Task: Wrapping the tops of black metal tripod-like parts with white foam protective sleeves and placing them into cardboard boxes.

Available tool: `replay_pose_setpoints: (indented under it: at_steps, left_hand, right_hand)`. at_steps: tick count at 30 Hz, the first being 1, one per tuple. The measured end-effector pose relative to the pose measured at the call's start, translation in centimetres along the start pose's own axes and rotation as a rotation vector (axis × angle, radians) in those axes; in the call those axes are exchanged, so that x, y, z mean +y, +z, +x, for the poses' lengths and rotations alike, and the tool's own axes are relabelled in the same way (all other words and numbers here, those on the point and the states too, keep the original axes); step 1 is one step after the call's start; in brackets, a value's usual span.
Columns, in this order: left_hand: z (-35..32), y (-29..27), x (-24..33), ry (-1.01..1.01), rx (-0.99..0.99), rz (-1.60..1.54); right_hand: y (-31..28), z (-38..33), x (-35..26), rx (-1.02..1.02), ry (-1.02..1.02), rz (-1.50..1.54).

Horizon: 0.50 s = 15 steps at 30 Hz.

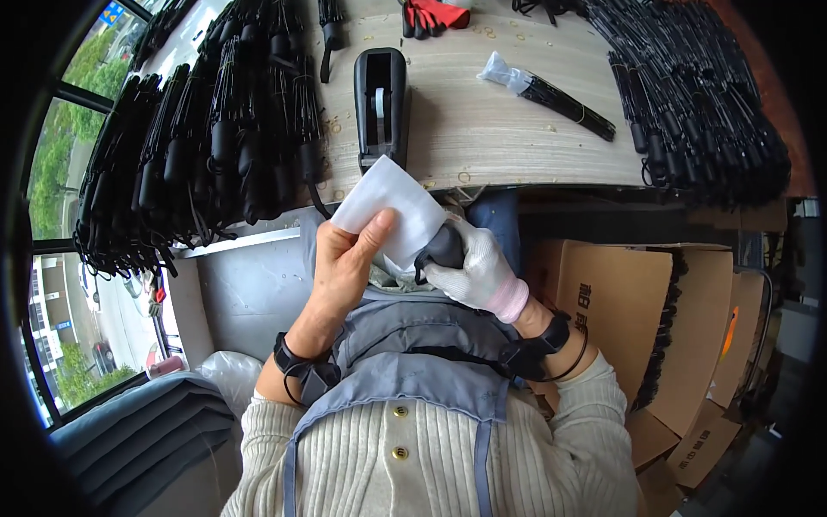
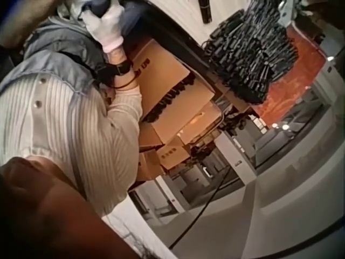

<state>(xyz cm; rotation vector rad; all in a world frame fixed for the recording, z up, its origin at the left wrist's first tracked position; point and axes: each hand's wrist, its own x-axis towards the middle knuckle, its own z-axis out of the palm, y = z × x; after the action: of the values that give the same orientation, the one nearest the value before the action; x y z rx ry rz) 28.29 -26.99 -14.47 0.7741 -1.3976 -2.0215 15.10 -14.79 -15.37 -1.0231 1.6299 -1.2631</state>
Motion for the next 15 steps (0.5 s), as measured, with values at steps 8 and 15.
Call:
replay_pose_setpoints:
  at_steps: [8,15]
  left_hand:
    - [3.6,0.1,-0.5,-0.034,0.053,-0.14]
    - [1.6,1.0,-0.8,-0.054,-0.22,0.108]
  right_hand:
    - [0.5,-0.6,2.6,0.011,-0.245,-0.22]
    - [0.2,-0.6,2.7,0.141,-0.221,-0.285]
